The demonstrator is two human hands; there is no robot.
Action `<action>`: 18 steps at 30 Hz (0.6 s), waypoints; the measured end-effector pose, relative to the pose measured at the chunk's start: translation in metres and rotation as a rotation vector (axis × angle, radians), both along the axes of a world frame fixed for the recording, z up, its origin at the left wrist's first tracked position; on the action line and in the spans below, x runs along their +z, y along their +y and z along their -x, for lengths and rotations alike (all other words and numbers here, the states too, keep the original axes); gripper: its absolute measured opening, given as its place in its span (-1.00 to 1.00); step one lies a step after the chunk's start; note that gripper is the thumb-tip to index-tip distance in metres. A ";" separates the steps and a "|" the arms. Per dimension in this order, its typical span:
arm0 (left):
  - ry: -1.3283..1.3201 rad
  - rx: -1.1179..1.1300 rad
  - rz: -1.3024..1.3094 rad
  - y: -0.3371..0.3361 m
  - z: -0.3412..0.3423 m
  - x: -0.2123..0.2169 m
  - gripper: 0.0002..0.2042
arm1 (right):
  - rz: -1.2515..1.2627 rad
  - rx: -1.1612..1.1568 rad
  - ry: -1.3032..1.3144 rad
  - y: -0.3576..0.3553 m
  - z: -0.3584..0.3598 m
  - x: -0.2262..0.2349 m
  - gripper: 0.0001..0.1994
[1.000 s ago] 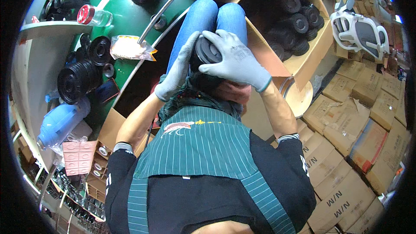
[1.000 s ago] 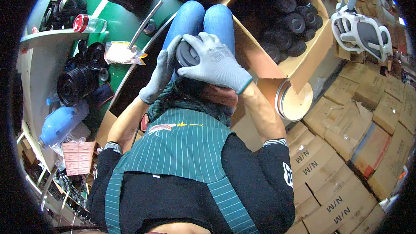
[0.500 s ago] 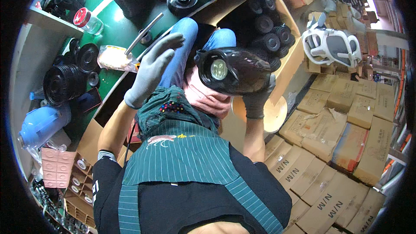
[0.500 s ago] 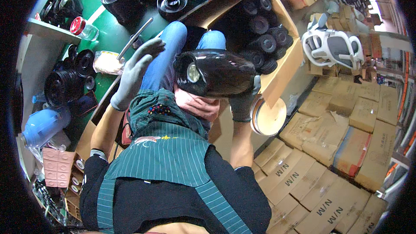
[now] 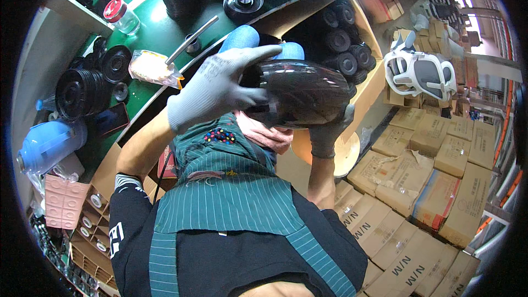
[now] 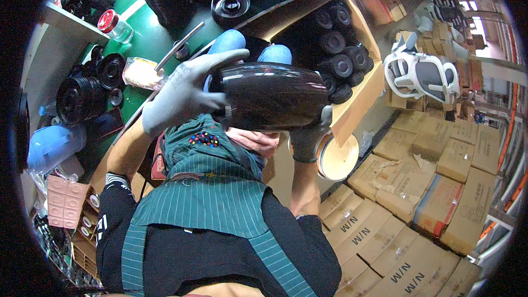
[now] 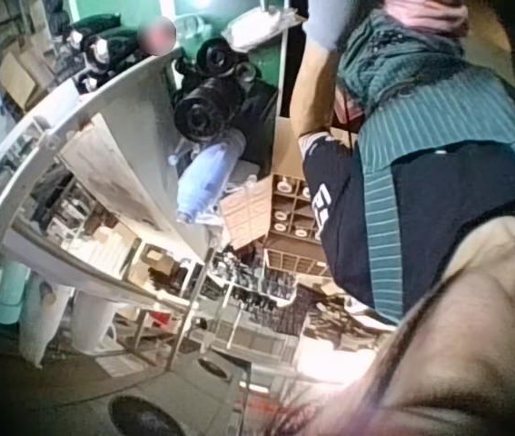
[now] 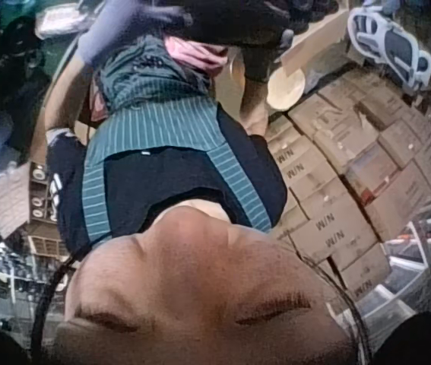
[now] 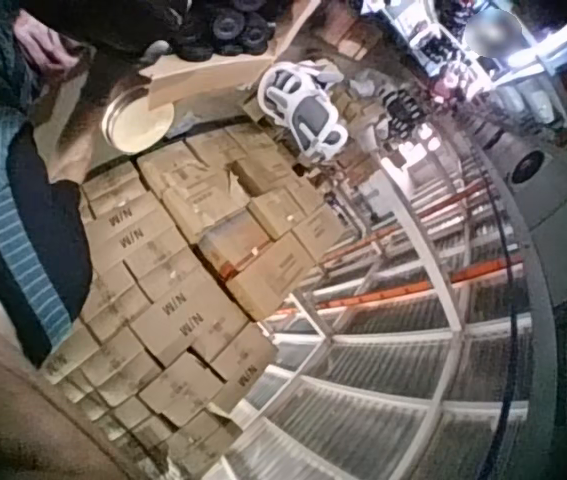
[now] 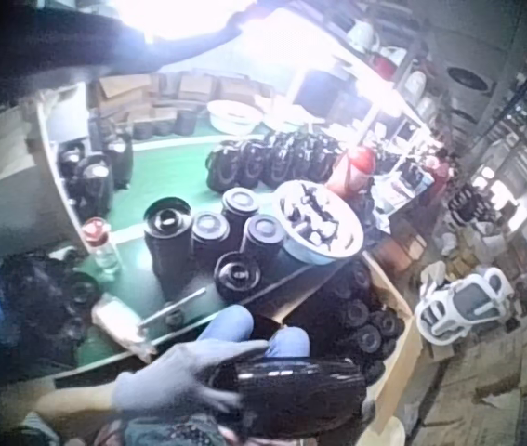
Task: The person assembles black cylindrical containers by inserting metal rods into their bases and attaching black circular lids. The person handles the containers and lids one at a time, repeatedly inserting the rod and securing the lid before placing the assembled unit on the table.
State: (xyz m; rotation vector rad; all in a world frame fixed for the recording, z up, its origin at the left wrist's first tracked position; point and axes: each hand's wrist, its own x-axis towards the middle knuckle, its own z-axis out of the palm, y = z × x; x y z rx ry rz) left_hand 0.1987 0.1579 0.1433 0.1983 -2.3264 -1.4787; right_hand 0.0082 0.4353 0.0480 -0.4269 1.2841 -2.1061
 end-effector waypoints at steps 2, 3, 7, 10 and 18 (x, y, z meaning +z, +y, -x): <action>-0.004 0.008 -0.094 -0.008 0.015 -0.023 -0.35 | -0.028 -0.031 0.067 0.005 -0.007 0.003 -0.29; -0.026 0.063 -0.366 -0.006 0.018 -0.032 -0.42 | -0.041 -0.033 0.103 0.007 -0.010 0.003 -0.31; 0.177 0.123 -0.082 -0.012 0.010 -0.049 -0.51 | -0.142 -0.041 0.313 0.018 -0.020 -0.002 -0.41; 0.240 0.109 0.318 -0.020 -0.004 -0.038 -0.45 | -0.253 0.042 0.505 0.005 -0.012 -0.002 -0.48; 0.235 -0.030 0.570 -0.026 -0.014 -0.034 -0.45 | -0.423 0.441 0.700 -0.034 0.016 0.024 -0.53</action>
